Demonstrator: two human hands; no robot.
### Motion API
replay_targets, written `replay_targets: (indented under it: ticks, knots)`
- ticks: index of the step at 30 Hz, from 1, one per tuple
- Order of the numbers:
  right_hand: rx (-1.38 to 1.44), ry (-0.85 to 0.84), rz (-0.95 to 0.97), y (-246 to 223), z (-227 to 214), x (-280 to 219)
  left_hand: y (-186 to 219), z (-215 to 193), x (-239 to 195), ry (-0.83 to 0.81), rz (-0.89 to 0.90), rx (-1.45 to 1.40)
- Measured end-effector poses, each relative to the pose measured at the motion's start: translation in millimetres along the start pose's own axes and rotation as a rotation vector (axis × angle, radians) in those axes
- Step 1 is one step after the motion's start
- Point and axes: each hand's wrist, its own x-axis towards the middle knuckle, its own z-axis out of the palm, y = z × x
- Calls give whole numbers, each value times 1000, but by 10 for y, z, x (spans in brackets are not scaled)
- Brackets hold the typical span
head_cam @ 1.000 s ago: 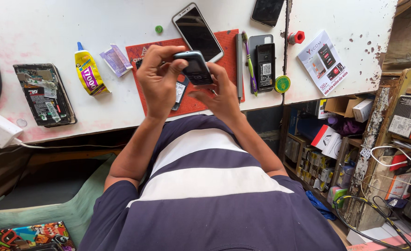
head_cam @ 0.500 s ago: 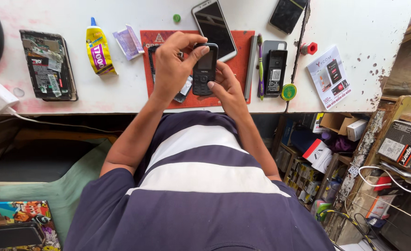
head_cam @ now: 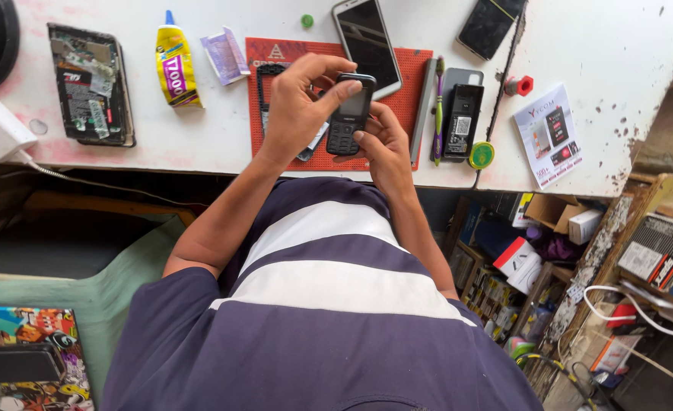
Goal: The person disassembles a feature phone, removes the battery, and uses a screwdriver to adjust internal components. They then reassemble the phone and test it by pressing buttons. The person also briefly handles a smartphone and a SIM card.
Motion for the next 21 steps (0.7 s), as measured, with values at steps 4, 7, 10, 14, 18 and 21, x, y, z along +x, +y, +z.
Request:
replay_targets:
  ticks: [4, 7, 10, 14, 18, 21]
  knots:
    - [-5, 29, -2, 4, 0, -31, 4, -11, -89, -25, -74, 11]
    - [-54, 39, 19, 52, -3, -45, 11, 1, -146, -10, -225, -27]
    - [-22, 33, 16, 92, -20, -49, 4, -4, -175, -13, -231, 22]
    - [-33, 32, 8, 99, -43, -54, -38, -62, -179, -27, -61, 70]
    - [-31, 65, -17, 77, -63, -65, -100, -197, -190, 53, -73, 50]
    - [-43, 89, -39, 49, -86, -51, -130, -329, -179, 113, -145, 101]
